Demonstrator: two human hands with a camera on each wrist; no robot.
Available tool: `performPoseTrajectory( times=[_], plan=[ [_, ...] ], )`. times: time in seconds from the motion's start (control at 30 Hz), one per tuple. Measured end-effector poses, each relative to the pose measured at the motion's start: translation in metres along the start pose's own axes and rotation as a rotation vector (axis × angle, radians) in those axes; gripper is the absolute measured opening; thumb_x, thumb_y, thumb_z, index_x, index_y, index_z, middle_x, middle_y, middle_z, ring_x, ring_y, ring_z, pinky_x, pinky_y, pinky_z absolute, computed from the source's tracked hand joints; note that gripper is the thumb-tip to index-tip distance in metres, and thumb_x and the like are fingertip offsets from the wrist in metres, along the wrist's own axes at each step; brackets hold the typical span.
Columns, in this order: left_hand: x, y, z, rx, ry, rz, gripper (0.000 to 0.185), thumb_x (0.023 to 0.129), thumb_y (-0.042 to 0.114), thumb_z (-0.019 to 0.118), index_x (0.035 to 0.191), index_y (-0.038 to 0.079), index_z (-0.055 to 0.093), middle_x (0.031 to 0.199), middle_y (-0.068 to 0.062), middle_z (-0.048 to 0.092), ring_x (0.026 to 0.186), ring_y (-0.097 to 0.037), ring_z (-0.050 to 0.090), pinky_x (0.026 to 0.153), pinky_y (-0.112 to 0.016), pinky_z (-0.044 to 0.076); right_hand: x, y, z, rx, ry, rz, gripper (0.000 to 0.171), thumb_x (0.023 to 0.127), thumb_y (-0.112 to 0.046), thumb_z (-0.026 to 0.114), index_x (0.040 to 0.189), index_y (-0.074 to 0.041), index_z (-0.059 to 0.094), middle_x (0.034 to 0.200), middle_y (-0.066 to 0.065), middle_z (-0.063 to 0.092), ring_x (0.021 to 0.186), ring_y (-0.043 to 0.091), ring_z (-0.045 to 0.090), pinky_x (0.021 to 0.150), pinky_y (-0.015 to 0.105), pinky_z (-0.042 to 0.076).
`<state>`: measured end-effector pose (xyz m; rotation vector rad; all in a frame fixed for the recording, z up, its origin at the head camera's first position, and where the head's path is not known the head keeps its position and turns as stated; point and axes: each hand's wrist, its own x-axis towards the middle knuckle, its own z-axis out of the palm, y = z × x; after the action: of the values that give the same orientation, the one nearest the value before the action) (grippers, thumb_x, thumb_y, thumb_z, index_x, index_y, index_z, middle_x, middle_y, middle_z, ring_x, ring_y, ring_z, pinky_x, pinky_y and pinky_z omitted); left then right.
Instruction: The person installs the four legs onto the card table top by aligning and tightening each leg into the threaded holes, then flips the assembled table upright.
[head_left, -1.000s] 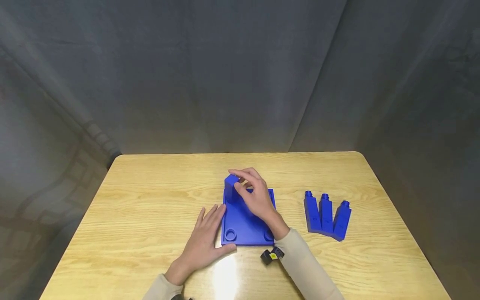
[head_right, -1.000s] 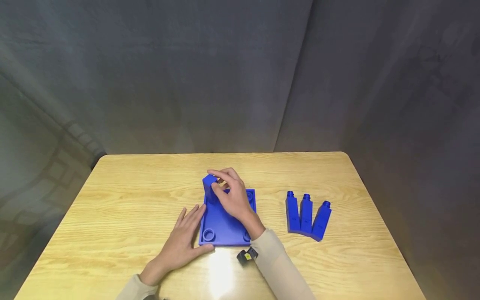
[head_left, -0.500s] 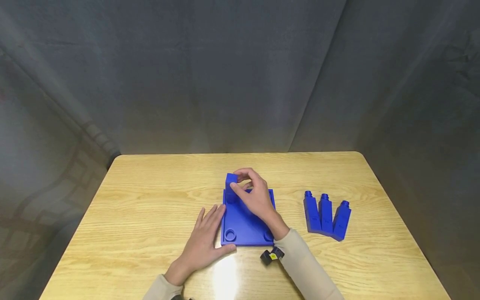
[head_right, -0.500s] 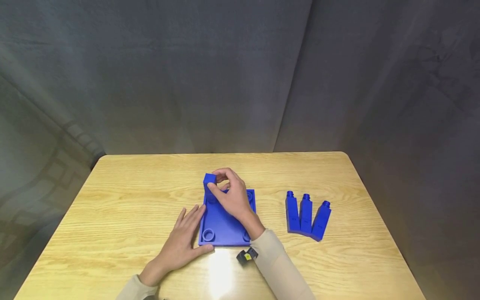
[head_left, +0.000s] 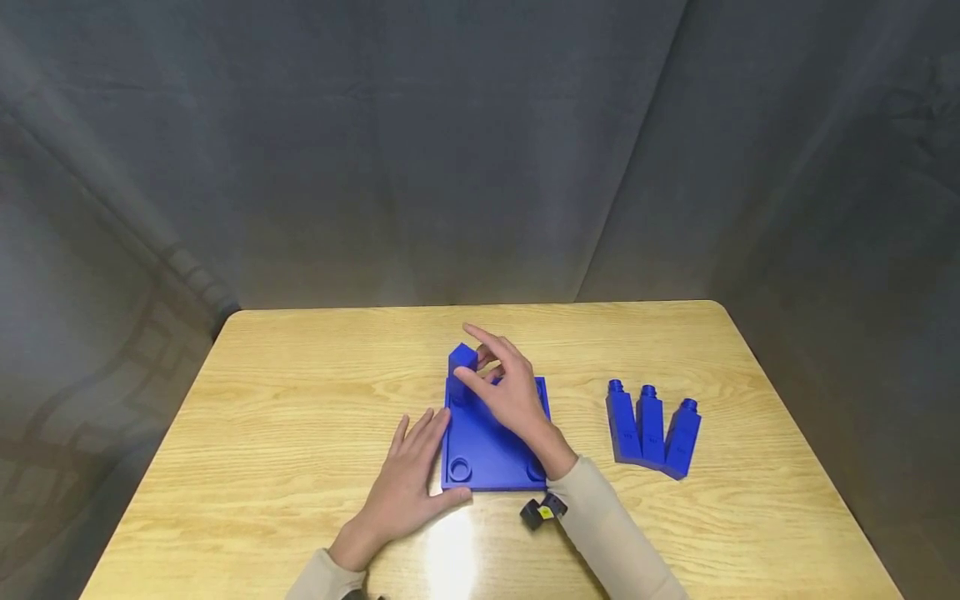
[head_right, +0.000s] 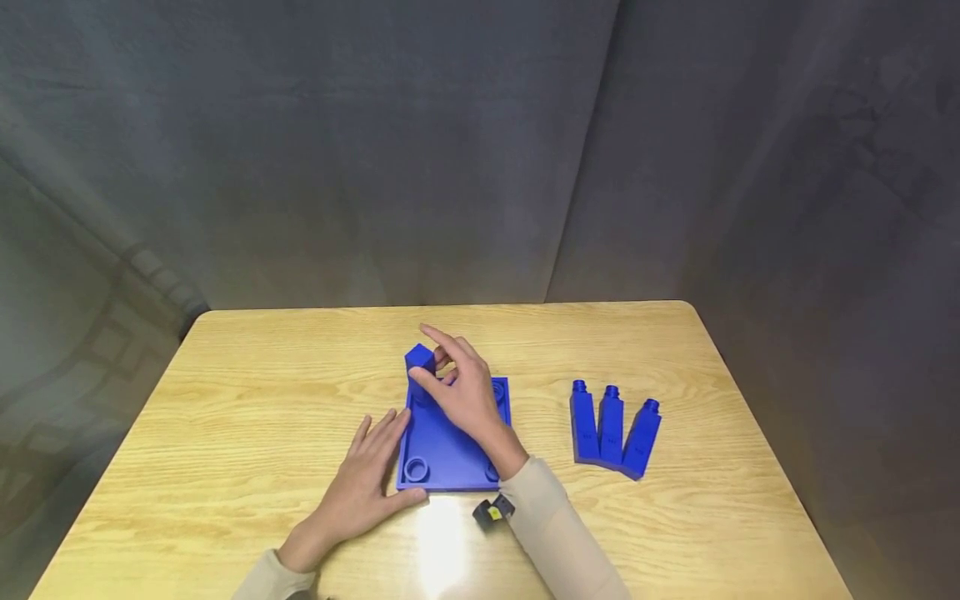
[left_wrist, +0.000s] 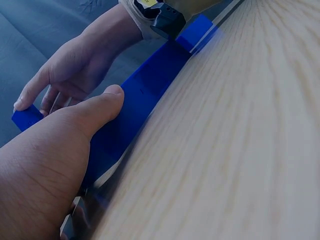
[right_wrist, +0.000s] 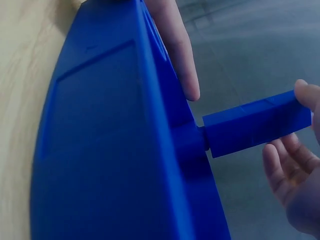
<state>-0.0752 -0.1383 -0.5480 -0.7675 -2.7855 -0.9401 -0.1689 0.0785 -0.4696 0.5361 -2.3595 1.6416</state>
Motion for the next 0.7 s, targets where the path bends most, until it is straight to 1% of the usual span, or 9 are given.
performPoseTrajectory(
  times=[0.1, 0.23, 0.47, 0.57, 0.7],
  plan=[
    [0.0, 0.0, -0.0001, 0.0, -0.001, 0.001, 0.114, 0.097, 0.086, 0.056, 0.176, 0.009, 0.028, 0.178, -0.014, 0.038, 0.166, -0.04, 0.031, 0.137, -0.064, 0.007, -0.0003, -0.0005, -0.0016, -0.018, -0.026, -0.007, 0.049, 0.101, -0.016, 0.084, 0.149, -0.014, 0.072, 0.108, 0.008, 0.067, 0.099, 0.028, 0.069, 0.076, 0.025, 0.063],
    [-0.0003, 0.0001, -0.0002, 0.0, 0.001, 0.003, 0.114, 0.097, 0.087, 0.055, 0.176, 0.009, 0.028, 0.178, -0.014, 0.038, 0.166, -0.04, 0.031, 0.137, -0.064, 0.007, -0.0008, 0.0004, -0.0033, -0.002, -0.055, -0.015, 0.044, 0.104, -0.017, 0.081, 0.147, -0.014, 0.073, 0.112, 0.008, 0.067, 0.101, 0.028, 0.068, 0.078, 0.029, 0.065],
    [-0.0005, 0.0003, -0.0006, 0.001, 0.006, 0.004, 0.114, 0.097, 0.086, 0.056, 0.176, 0.009, 0.028, 0.178, -0.014, 0.039, 0.166, -0.041, 0.032, 0.137, -0.064, 0.009, -0.0007, 0.0039, -0.0064, 0.03, -0.074, -0.04, 0.038, 0.111, -0.015, 0.066, 0.149, -0.013, 0.072, 0.117, 0.008, 0.067, 0.105, 0.021, 0.062, 0.085, 0.039, 0.062],
    [-0.0002, 0.0002, -0.0007, 0.003, 0.007, 0.006, 0.114, 0.097, 0.085, 0.058, 0.177, 0.01, 0.028, 0.178, -0.014, 0.039, 0.166, -0.04, 0.032, 0.137, -0.064, 0.008, -0.0002, 0.0054, -0.0062, 0.04, -0.079, -0.038, 0.038, 0.111, -0.014, 0.066, 0.148, -0.012, 0.072, 0.119, 0.008, 0.067, 0.107, 0.021, 0.062, 0.088, 0.04, 0.062],
    [0.0, 0.0, -0.0007, 0.001, 0.006, 0.007, 0.113, 0.097, 0.085, 0.058, 0.177, 0.01, 0.028, 0.178, -0.013, 0.039, 0.166, -0.04, 0.032, 0.138, -0.062, 0.007, 0.0005, 0.0065, -0.0054, 0.052, -0.077, -0.024, 0.036, 0.109, -0.012, 0.071, 0.145, -0.011, 0.072, 0.125, 0.009, 0.069, 0.115, 0.025, 0.066, 0.09, 0.038, 0.064]
  ],
)
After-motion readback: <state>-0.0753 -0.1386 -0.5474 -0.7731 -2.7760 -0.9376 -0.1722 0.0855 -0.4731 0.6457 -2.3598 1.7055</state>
